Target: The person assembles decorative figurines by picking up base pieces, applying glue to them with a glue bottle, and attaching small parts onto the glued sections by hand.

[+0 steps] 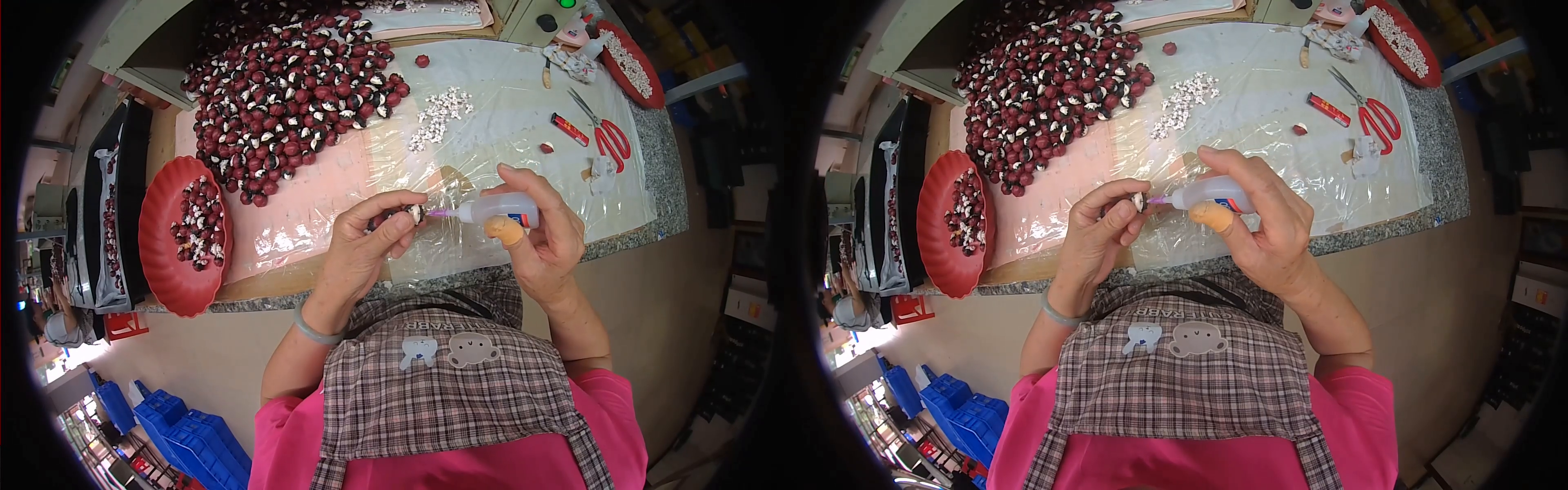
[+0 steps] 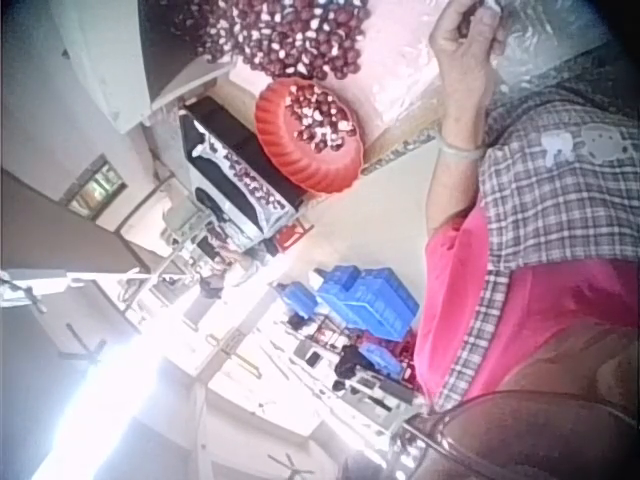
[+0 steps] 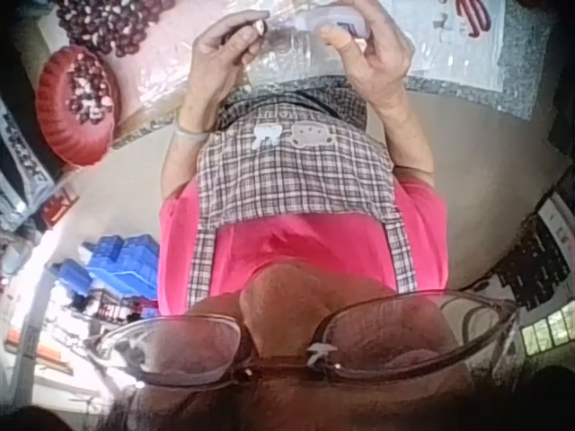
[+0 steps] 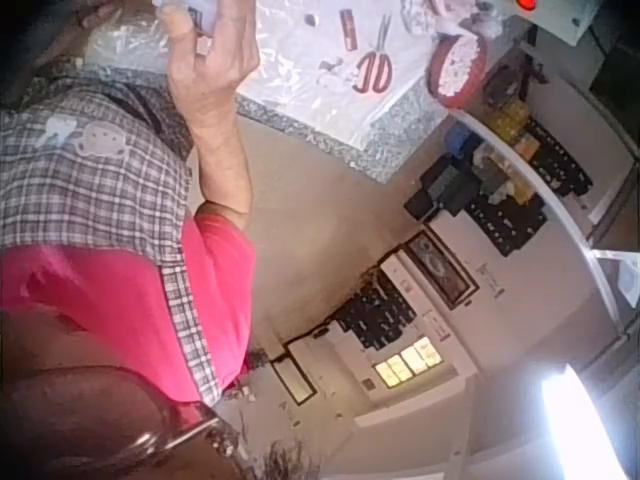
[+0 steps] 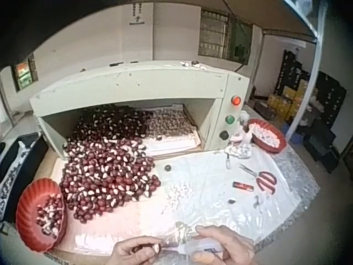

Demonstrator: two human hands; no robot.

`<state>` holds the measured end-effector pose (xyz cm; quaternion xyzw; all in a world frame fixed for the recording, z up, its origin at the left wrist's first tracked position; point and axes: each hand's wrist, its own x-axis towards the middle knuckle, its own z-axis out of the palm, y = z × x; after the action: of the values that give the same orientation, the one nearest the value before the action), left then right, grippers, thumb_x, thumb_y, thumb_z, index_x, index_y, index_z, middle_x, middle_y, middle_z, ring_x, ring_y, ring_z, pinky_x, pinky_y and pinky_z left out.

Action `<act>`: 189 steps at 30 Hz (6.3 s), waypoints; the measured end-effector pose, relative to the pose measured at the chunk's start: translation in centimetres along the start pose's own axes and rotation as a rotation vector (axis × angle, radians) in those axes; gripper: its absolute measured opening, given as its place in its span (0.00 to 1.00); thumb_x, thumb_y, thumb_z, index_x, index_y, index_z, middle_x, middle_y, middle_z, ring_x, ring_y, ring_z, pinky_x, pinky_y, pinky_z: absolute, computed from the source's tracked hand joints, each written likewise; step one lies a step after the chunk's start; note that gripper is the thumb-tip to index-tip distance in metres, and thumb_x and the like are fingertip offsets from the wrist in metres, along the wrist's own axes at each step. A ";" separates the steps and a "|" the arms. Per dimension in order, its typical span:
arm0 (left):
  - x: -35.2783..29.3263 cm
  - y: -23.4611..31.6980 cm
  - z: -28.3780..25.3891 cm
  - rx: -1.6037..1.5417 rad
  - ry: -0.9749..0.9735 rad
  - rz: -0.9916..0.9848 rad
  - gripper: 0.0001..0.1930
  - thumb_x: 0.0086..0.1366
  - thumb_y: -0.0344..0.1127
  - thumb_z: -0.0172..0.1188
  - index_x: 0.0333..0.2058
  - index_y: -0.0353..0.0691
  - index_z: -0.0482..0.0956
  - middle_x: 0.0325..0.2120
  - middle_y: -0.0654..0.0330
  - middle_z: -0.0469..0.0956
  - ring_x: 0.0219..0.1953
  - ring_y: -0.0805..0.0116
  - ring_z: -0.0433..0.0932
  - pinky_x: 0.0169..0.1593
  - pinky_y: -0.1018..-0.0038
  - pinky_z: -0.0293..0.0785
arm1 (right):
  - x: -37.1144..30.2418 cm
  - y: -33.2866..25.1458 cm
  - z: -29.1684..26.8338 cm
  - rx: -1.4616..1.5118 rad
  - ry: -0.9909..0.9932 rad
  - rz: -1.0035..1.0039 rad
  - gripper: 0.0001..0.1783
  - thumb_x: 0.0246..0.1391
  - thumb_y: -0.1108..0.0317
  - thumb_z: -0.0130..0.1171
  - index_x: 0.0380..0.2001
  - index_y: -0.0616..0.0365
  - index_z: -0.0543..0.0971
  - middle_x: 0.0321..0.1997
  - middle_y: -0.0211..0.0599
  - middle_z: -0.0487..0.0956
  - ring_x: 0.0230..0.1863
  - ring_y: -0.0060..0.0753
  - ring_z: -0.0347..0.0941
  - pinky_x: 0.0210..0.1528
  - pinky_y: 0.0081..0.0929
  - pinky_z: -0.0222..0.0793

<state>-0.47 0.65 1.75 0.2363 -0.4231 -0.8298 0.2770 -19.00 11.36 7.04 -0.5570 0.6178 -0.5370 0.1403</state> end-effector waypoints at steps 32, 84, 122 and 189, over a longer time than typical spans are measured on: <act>0.2 0.2 -1.9 -0.116 0.012 -0.073 0.13 0.66 0.30 0.54 0.48 0.33 0.75 0.32 0.60 0.77 0.27 0.81 0.67 0.28 0.86 0.60 | 10.1 12.0 -0.2 -0.401 -0.238 0.083 0.11 0.47 0.73 0.61 0.36 0.63 0.79 0.36 0.46 0.76 0.40 0.51 0.73 0.43 0.37 0.67; -0.5 0.3 1.3 0.811 0.027 0.337 0.11 0.61 0.25 0.55 0.44 0.35 0.76 0.35 0.55 0.77 0.34 0.64 0.76 0.37 0.74 0.72 | -0.3 2.5 3.7 0.268 -0.288 0.311 0.07 0.46 0.77 0.63 0.32 0.61 0.78 0.27 0.36 0.79 0.21 0.25 0.77 0.23 0.21 0.71; 7.7 4.8 -0.1 1.418 0.086 0.735 0.12 0.54 0.23 0.61 0.39 0.37 0.78 0.34 0.57 0.70 0.37 0.66 0.72 0.39 0.74 0.70 | -0.3 4.4 -0.6 0.311 -0.215 0.461 0.21 0.49 0.74 0.64 0.45 0.59 0.69 0.32 0.31 0.75 0.32 0.17 0.70 0.30 0.16 0.67; 0.3 0.0 -1.2 -0.119 -0.032 -0.108 0.14 0.62 0.25 0.59 0.47 0.31 0.75 0.34 0.57 0.79 0.35 0.73 0.79 0.42 0.80 0.77 | 2.8 6.1 -1.4 0.741 0.029 0.451 0.19 0.49 0.76 0.63 0.44 0.62 0.69 0.39 0.40 0.76 0.34 0.27 0.77 0.34 0.21 0.74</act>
<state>0.04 -0.23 1.02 0.2285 -0.3639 -0.8709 0.2387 -24.28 8.50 3.74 -0.3127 0.4913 -0.6861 0.4359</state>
